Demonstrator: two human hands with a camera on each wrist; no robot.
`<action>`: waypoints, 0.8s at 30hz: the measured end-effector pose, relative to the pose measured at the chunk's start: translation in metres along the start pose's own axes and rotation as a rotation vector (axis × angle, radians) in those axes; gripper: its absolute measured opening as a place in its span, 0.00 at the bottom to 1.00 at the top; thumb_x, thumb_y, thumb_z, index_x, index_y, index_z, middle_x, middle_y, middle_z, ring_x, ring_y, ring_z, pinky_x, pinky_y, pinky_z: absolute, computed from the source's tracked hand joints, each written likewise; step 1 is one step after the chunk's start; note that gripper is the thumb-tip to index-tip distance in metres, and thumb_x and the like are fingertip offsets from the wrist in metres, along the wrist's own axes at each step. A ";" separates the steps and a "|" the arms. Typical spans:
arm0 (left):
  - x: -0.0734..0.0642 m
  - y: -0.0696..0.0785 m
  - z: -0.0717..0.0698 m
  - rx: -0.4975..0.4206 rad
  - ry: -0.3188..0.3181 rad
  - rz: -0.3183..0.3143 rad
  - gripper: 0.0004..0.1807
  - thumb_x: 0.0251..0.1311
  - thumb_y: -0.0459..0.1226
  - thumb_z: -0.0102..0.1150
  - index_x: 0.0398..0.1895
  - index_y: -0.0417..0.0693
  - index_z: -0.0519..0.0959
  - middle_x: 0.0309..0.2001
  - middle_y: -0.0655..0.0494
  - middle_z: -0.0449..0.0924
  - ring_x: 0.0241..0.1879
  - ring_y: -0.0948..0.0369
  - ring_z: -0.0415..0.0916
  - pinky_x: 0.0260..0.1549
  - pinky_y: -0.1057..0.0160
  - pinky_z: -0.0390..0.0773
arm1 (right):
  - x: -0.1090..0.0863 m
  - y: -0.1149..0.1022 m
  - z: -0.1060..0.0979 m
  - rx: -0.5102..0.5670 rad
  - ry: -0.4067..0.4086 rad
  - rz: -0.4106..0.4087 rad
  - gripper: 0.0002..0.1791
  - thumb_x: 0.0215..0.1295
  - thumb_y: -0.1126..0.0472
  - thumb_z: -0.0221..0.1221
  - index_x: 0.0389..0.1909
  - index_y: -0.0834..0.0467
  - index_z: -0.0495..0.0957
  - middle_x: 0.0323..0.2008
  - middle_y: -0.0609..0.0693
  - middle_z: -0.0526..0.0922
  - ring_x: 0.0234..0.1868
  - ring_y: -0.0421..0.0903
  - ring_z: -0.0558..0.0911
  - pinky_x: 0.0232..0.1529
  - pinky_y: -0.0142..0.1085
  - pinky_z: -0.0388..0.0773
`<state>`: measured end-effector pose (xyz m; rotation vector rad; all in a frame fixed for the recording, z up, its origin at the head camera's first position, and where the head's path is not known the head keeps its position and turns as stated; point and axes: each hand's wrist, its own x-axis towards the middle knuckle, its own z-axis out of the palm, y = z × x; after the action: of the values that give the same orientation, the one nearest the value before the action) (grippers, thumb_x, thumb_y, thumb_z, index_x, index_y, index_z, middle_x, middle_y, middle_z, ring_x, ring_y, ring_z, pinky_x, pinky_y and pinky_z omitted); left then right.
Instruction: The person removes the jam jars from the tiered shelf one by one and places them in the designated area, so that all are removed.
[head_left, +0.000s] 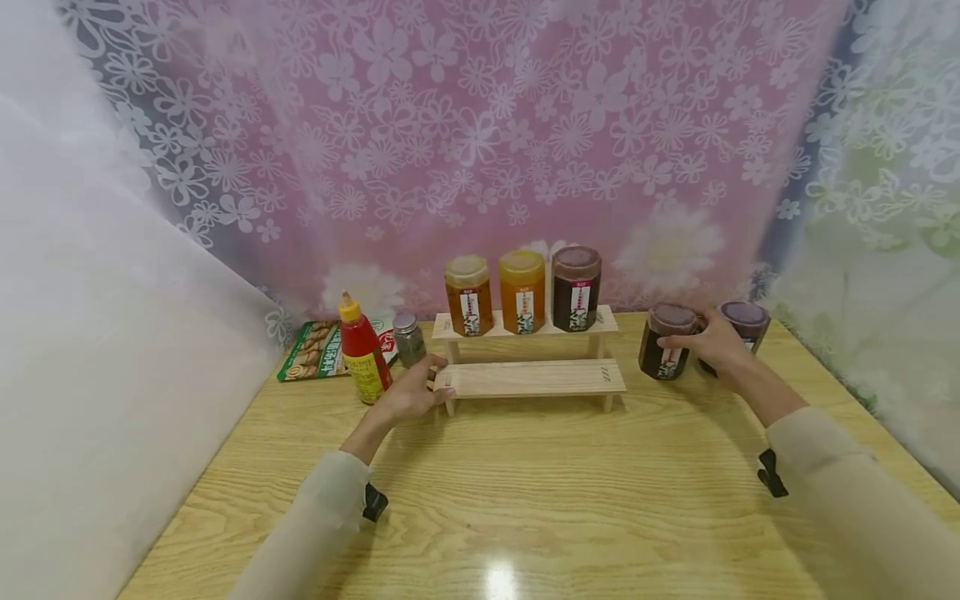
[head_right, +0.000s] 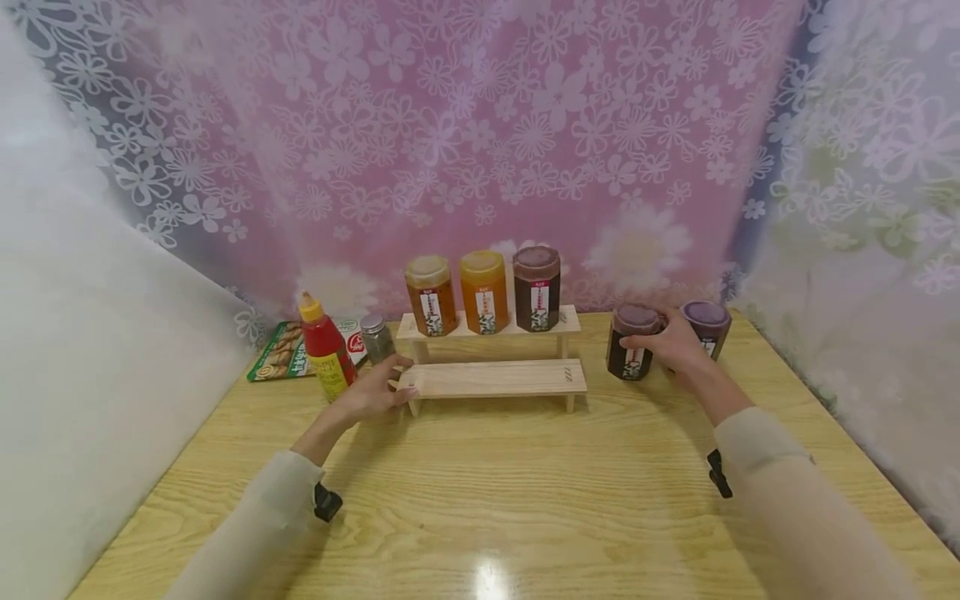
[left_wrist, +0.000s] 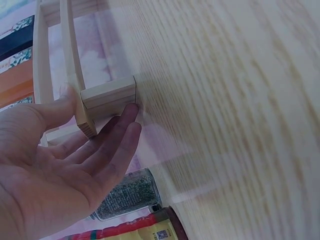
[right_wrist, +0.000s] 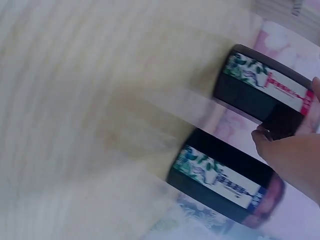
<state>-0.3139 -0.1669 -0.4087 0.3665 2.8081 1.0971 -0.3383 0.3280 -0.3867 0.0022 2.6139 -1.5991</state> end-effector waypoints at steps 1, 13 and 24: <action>0.000 0.000 0.000 0.000 -0.001 -0.002 0.31 0.70 0.40 0.67 0.72 0.42 0.70 0.61 0.36 0.78 0.59 0.43 0.76 0.58 0.42 0.76 | -0.001 -0.003 -0.001 0.004 0.001 -0.006 0.62 0.69 0.51 0.69 0.84 0.59 0.31 0.81 0.70 0.37 0.79 0.74 0.43 0.72 0.70 0.50; -0.001 0.001 0.000 -0.003 -0.008 -0.015 0.30 0.70 0.41 0.66 0.71 0.43 0.70 0.62 0.35 0.77 0.60 0.42 0.76 0.59 0.41 0.76 | -0.004 -0.038 -0.006 0.024 -0.002 -0.131 0.56 0.72 0.56 0.66 0.84 0.62 0.35 0.82 0.65 0.44 0.81 0.68 0.47 0.75 0.66 0.47; -0.001 0.002 0.000 -0.003 -0.006 -0.010 0.30 0.71 0.41 0.66 0.71 0.43 0.70 0.61 0.36 0.77 0.59 0.42 0.76 0.58 0.42 0.76 | -0.006 -0.071 0.017 0.033 -0.036 -0.177 0.54 0.72 0.52 0.67 0.84 0.58 0.40 0.82 0.61 0.50 0.81 0.64 0.50 0.73 0.62 0.60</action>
<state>-0.3126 -0.1660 -0.4072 0.3539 2.7992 1.0962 -0.3341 0.2812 -0.3308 -0.2601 2.6246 -1.6788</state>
